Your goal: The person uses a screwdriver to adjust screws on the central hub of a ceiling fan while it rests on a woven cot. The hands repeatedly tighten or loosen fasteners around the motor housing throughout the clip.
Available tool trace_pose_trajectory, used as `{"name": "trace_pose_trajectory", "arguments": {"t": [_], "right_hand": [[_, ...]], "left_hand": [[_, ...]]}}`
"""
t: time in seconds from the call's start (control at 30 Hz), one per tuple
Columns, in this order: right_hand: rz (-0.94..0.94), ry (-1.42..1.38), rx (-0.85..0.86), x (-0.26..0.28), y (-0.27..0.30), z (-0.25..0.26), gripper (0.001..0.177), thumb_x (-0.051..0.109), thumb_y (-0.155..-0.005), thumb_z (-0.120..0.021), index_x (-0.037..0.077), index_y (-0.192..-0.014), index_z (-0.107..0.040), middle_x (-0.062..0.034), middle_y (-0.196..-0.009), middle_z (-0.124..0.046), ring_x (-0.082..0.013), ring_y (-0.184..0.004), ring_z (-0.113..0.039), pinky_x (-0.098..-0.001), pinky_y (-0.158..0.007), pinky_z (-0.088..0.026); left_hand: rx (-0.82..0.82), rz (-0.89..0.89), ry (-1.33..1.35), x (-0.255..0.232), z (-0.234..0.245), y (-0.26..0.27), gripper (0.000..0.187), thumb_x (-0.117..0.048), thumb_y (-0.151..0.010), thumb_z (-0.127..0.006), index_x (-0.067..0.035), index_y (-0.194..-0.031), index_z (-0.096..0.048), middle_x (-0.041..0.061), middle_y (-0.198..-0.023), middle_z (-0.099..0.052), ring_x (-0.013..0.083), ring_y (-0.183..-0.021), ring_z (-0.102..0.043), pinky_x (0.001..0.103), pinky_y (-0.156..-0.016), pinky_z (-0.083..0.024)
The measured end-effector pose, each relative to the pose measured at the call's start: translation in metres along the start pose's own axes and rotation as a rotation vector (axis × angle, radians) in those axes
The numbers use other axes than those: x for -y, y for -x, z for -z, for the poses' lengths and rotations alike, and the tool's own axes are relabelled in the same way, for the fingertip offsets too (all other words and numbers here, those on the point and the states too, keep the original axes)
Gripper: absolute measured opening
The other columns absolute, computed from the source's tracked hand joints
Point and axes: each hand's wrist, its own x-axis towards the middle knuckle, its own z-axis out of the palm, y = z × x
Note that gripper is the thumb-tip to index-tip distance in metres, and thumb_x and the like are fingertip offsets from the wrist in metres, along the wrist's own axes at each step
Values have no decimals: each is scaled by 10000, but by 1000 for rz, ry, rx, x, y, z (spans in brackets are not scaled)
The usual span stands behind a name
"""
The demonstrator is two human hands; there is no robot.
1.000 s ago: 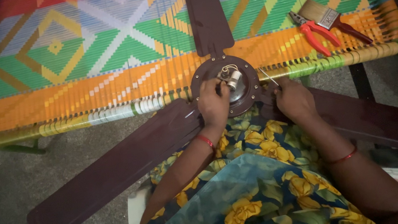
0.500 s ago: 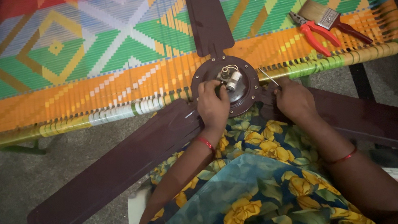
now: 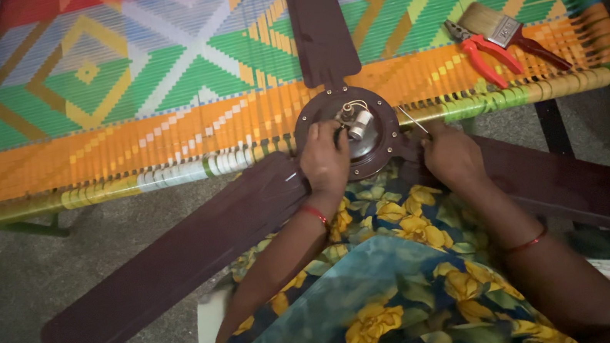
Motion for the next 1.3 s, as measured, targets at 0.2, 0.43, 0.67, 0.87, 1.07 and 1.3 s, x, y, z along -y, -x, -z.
{"name": "trace_pose_trajectory", "arguments": {"t": [0.2, 0.43, 0.67, 0.87, 1.07, 1.3], "right_hand": [[16, 6, -17, 0, -1, -2, 308, 244, -959, -596, 95, -1227, -632, -257, -1118, -695, -469, -1044, -643, -572, -886, -499], [12, 13, -19, 0, 0, -3, 317, 253, -962, -603, 96, -1236, -628, -262, -1086, -701, -474, -1017, -654, -585, -872, -506], [56, 21, -52, -1, 0, -5, 318, 238, -954, -610, 84, -1232, -612, -260, -1067, -697, -471, -997, -657, -581, -862, -511], [25, 56, -29, -2, -1, -11, 310, 250, -958, -609, 73, -1212, -610, -263, -1064, -696, -466, -989, -666, -572, -868, -522], [2, 60, -10, -8, -2, -16, 297, 274, -983, -580, 82, -1204, -632, -242, -1127, -698, -453, -1016, -665, -568, -880, -521], [23, 75, -2, -5, 0, -12, 327, 271, -981, -573, 95, -1251, -634, -239, -1159, -694, -441, -1047, -665, -560, -892, -519]], "left_hand": [[-23, -68, -15, 5, -2, 0, 160, -239, -925, -701, -115, -1024, -682, 94, -1085, -662, 333, -927, -696, 437, -785, -564], [8, -34, -7, 7, -2, -2, 177, -248, -906, -712, -110, -1002, -658, 111, -1081, -639, 343, -910, -689, 445, -764, -556], [-33, -117, -18, 11, -5, -2, 173, -220, -925, -703, -138, -1069, -654, 108, -1041, -630, 348, -908, -674, 451, -756, -551], [-69, -150, -6, 12, -5, -1, 160, -234, -905, -715, -133, -1022, -675, 111, -975, -634, 362, -845, -667, 463, -704, -542], [-89, -165, 17, 11, -6, -3, 143, -247, -918, -716, -119, -982, -714, 111, -969, -639, 356, -828, -666, 463, -704, -544], [-106, -166, 76, 10, -5, -2, 149, -249, -911, -721, -106, -952, -716, 75, -1032, -655, 328, -876, -686, 441, -749, -557]]}}
